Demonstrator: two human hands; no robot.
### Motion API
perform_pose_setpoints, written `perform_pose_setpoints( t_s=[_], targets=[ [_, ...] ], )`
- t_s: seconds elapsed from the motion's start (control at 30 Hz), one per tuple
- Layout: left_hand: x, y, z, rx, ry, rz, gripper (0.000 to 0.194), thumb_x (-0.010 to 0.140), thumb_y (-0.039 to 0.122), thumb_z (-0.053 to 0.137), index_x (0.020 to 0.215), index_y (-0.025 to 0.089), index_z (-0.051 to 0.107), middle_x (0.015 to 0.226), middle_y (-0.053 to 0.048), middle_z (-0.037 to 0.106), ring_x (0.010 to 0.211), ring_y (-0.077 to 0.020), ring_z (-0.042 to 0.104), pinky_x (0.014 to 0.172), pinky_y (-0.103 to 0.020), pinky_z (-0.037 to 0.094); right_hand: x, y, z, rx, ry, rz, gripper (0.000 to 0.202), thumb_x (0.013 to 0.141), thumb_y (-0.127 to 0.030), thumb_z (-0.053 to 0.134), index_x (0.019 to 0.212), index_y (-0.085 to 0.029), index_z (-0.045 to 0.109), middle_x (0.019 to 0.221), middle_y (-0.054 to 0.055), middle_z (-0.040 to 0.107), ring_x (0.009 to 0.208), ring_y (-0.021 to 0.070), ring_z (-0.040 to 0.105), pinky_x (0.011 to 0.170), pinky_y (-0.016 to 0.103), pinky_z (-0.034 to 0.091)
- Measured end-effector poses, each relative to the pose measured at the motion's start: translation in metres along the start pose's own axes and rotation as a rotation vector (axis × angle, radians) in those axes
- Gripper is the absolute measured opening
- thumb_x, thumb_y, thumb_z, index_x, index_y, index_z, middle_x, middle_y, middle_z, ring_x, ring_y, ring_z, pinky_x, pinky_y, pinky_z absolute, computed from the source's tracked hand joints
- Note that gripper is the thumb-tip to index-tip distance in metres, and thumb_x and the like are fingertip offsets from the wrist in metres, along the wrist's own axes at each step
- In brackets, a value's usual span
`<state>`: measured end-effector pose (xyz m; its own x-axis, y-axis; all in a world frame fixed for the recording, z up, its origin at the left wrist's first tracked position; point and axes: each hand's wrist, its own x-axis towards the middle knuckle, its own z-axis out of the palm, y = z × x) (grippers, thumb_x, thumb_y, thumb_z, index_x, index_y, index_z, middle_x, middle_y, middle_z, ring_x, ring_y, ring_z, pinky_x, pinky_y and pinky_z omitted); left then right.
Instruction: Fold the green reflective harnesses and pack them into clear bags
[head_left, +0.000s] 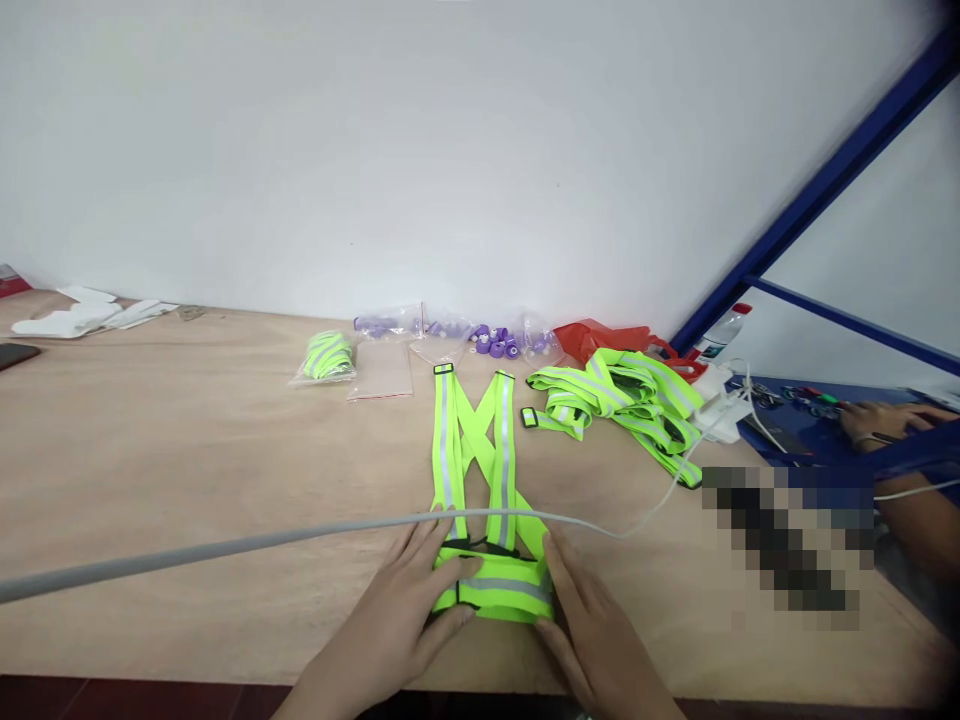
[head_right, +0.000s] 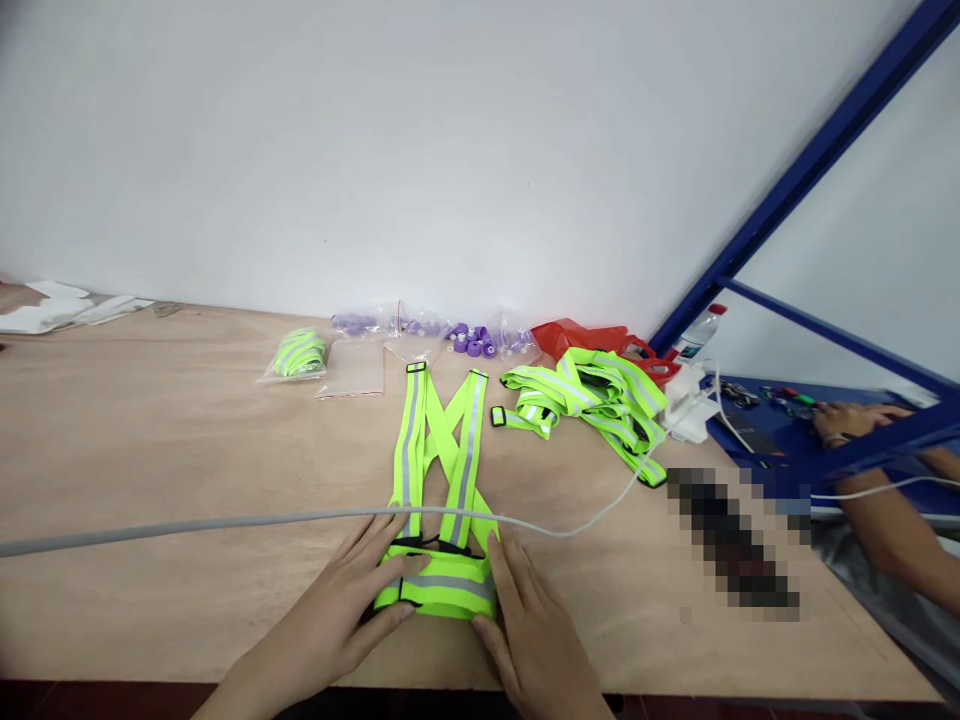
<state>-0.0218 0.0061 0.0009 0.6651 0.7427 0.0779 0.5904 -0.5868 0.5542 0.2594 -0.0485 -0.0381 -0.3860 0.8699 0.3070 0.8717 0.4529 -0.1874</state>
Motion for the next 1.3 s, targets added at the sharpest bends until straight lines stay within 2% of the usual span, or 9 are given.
perform_pose_setpoints(
  t_s=[0.1,0.23,0.43,0.57,0.73,0.9,1.03,1.2,1.3],
  targets=[
    [0.0,-0.001,0.001,0.024,0.016,0.014,0.039,0.101,0.038,0.056,0.14,0.036,0.056,0.161,-0.005,0.04,0.151,-0.0314,0.032,0.119,-0.059,0.033,0.0,-0.002,0.002,-0.04,-0.029,-0.106,0.071,0.098,-0.019,0.047,0.163,-0.02,0.018,0.164,0.015,0.03,0.142,0.0317,0.047,0.104,0.041,0.055],
    [0.0,0.001,-0.002,0.044,0.02,0.033,0.045,0.099,0.033,0.059,0.144,0.035,0.052,0.158,-0.005,0.045,0.148,-0.0307,0.036,0.118,-0.057,0.037,0.003,0.002,0.001,-0.053,0.027,-0.227,0.078,0.084,-0.002,0.045,0.158,-0.026,0.037,0.166,0.013,0.021,0.143,0.0351,0.045,0.1,0.042,0.057],
    [-0.001,0.0,-0.007,0.085,0.025,0.073,0.047,0.098,0.028,0.058,0.144,0.032,0.05,0.155,-0.006,0.049,0.145,-0.0298,0.043,0.115,-0.052,0.044,0.008,0.005,-0.005,-0.07,0.002,-0.294,0.071,0.087,-0.01,0.055,0.155,-0.027,0.042,0.162,0.012,0.036,0.144,0.0325,0.044,0.104,0.043,0.055],
    [-0.003,-0.005,-0.006,0.102,0.044,0.104,0.037,0.098,0.029,0.057,0.135,0.029,0.056,0.154,-0.007,0.049,0.145,-0.0291,0.043,0.116,-0.05,0.044,0.009,0.003,-0.004,-0.141,0.004,-0.304,0.068,0.09,-0.018,0.057,0.156,-0.022,0.04,0.161,0.015,0.037,0.143,0.0344,0.046,0.103,0.044,0.056],
    [-0.003,-0.005,-0.006,0.119,0.057,0.119,0.036,0.098,0.027,0.056,0.134,0.026,0.055,0.151,-0.008,0.053,0.144,-0.0281,0.044,0.118,-0.049,0.042,0.01,0.004,-0.002,-0.207,0.1,-0.399,0.066,0.088,-0.008,0.047,0.152,-0.021,0.046,0.158,0.008,0.045,0.149,0.032,0.035,0.108,0.044,0.051],
    [-0.001,-0.002,-0.005,0.121,0.081,0.132,0.035,0.098,0.025,0.056,0.133,0.024,0.054,0.15,-0.007,0.054,0.141,-0.0255,0.048,0.117,-0.045,0.044,0.015,0.007,-0.004,-0.156,0.106,-0.44,0.052,0.094,-0.014,0.051,0.145,-0.019,0.055,0.148,0.009,0.057,0.14,0.0271,0.05,0.107,0.037,0.052],
    [-0.005,-0.002,-0.001,0.204,0.127,0.165,0.034,0.097,0.026,0.059,0.131,0.022,0.056,0.149,-0.008,0.056,0.14,-0.0276,0.05,0.115,-0.045,0.046,0.016,0.01,-0.003,-0.169,0.12,-0.493,0.048,0.099,-0.044,0.057,0.14,-0.02,0.06,0.137,0.01,0.067,0.127,0.0265,0.064,0.103,0.035,0.055],
    [-0.016,-0.009,0.011,0.269,0.174,0.207,0.041,0.094,0.037,0.065,0.132,0.024,0.057,0.155,-0.009,0.049,0.143,-0.0325,0.046,0.115,-0.046,0.046,0.009,0.011,0.007,-0.22,0.227,-0.527,0.033,0.102,-0.026,0.054,0.133,-0.023,0.064,0.129,0.006,0.072,0.122,0.0225,0.067,0.108,0.034,0.052],
    [-0.022,-0.015,0.018,0.312,0.169,0.254,0.037,0.095,0.043,0.063,0.126,0.024,0.059,0.154,-0.01,0.05,0.143,-0.0313,0.045,0.117,-0.044,0.044,0.002,0.009,0.009,-0.228,0.267,-0.544,0.031,0.102,-0.029,0.054,0.131,-0.024,0.065,0.126,0.005,0.074,0.121,0.0212,0.068,0.112,0.034,0.048]
  ],
)
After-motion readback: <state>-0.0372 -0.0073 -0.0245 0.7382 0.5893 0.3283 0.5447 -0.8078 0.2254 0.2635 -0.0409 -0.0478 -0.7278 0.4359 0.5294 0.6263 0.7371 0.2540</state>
